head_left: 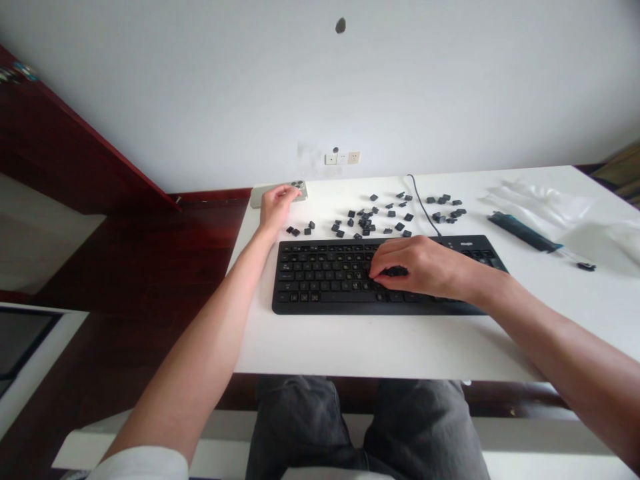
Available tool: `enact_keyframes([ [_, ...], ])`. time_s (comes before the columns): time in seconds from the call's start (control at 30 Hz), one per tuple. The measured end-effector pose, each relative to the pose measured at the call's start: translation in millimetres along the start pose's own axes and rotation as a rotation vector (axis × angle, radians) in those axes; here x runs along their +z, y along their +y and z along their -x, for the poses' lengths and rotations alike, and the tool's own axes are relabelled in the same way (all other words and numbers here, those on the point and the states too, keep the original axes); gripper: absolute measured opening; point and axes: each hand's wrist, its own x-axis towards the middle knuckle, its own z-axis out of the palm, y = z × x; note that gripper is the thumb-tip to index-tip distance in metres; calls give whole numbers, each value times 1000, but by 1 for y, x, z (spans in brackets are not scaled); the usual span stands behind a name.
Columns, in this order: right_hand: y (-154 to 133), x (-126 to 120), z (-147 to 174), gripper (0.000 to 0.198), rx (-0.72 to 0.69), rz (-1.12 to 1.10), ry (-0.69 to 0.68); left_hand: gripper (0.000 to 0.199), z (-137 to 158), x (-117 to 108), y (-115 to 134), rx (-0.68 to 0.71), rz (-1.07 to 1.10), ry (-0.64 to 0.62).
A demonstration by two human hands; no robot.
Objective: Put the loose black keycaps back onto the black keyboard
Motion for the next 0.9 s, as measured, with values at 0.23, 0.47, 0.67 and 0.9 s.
enact_keyframes([
  [0.23, 2, 0, 1, 20, -8, 12, -15, 21, 0, 1, 1, 4, 5, -8],
  [0.47, 1, -1, 0, 21, 0, -12, -2, 23, -1, 2, 3, 7, -6, 3],
  [0.67, 0, -1, -1, 20, 26, -16, -13, 18, -2, 0, -4, 2, 29, -24],
  [0.9, 2, 0, 1, 19, 18, -11, -18, 17, -2, -1, -7, -31, 59, -45],
])
